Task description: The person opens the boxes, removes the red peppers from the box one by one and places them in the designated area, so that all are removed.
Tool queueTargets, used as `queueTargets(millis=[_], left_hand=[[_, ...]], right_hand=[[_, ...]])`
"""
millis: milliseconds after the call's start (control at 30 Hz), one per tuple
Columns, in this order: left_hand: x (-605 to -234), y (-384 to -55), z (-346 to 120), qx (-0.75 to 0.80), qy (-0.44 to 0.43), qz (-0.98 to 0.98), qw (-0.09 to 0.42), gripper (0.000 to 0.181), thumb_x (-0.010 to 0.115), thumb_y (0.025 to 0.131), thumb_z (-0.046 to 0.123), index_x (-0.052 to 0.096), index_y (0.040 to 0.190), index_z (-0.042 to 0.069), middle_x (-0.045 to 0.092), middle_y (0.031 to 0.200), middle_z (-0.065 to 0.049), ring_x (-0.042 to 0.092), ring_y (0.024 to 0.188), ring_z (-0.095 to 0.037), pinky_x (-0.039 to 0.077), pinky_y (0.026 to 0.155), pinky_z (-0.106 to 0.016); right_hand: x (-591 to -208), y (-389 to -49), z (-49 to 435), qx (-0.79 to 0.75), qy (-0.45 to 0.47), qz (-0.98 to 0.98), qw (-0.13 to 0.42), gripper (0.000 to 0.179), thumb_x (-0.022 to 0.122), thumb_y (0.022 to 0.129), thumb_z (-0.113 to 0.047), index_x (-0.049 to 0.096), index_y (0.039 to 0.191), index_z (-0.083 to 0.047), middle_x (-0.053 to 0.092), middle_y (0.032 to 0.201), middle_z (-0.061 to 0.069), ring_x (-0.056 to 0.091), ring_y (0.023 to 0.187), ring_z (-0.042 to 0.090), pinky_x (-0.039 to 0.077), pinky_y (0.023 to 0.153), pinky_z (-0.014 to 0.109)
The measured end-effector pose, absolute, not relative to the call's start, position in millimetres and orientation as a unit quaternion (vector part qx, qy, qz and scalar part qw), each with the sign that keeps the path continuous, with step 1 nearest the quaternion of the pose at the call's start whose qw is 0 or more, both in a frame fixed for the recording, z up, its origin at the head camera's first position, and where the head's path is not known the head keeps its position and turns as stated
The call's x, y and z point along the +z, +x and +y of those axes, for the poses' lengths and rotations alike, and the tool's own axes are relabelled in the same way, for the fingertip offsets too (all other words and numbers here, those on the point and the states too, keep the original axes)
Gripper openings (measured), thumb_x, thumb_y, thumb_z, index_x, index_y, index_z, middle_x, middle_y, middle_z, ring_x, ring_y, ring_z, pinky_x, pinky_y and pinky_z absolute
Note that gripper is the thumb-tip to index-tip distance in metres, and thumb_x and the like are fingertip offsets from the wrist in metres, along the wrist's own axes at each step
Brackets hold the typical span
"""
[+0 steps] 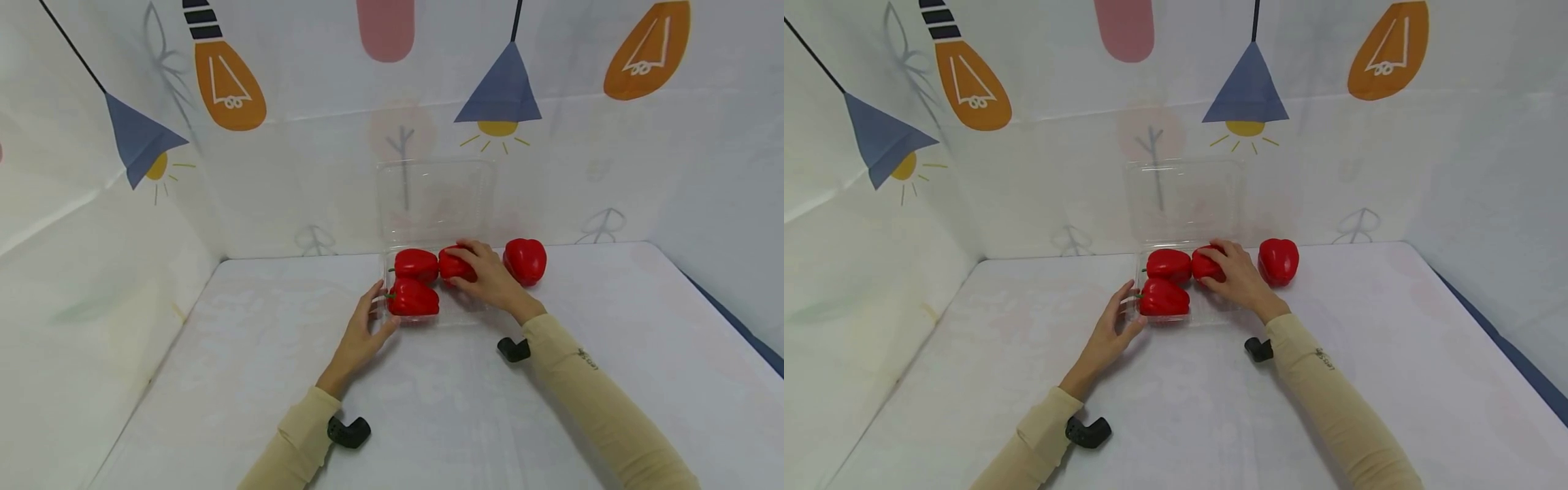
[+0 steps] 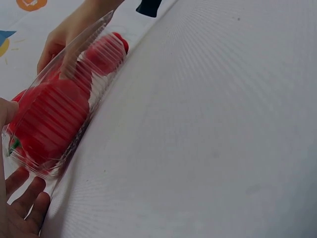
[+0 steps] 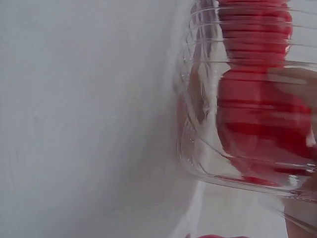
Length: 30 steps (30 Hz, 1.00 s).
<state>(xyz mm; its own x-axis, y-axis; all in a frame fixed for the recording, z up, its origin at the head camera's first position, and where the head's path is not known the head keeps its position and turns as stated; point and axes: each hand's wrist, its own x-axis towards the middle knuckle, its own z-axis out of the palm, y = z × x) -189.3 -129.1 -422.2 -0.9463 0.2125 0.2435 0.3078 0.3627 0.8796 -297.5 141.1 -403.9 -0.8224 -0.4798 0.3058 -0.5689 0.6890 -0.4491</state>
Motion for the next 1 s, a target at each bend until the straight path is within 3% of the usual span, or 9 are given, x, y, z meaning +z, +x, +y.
queueTargets(millis=[300,633,1000], left_hand=[[-421.4,-189.7,-127.7,-0.544,-0.159,-0.822,0.053,0.071,0.063,0.090,0.017,0.025,0.148,0.005,0.038,0.145,-0.022,0.045,0.129,-0.038,0.041,0.105,-0.050],[-422.0,-188.9,-128.3,-0.545,-0.157,-0.822,0.052,0.072,0.063,0.090,0.018,0.024,0.148,0.005,0.039,0.144,-0.021,0.045,0.128,-0.037,0.041,0.105,-0.050],[-421.2,-187.5,-128.2,-0.542,-0.155,-0.824,0.046,0.072,0.063,0.090,0.018,0.023,0.149,0.006,0.039,0.145,-0.020,0.045,0.129,-0.035,0.042,0.105,-0.048]], right_hand=[[-402.4,-296.5,140.7,0.285,0.275,-0.913,0.103,0.063,0.076,0.078,-0.024,0.048,0.136,-0.024,0.037,0.144,0.009,0.032,0.132,0.030,0.047,0.095,0.055],[-403.2,-295.1,138.4,0.235,0.285,-0.915,0.163,0.061,0.077,0.077,-0.026,0.051,0.132,-0.024,0.038,0.142,0.009,0.031,0.131,0.029,0.033,0.104,0.058],[-403.6,-291.8,139.5,0.254,0.280,-0.910,0.171,0.060,0.077,0.077,-0.025,0.051,0.131,-0.023,0.037,0.143,0.009,0.031,0.132,0.029,0.032,0.104,0.059]])
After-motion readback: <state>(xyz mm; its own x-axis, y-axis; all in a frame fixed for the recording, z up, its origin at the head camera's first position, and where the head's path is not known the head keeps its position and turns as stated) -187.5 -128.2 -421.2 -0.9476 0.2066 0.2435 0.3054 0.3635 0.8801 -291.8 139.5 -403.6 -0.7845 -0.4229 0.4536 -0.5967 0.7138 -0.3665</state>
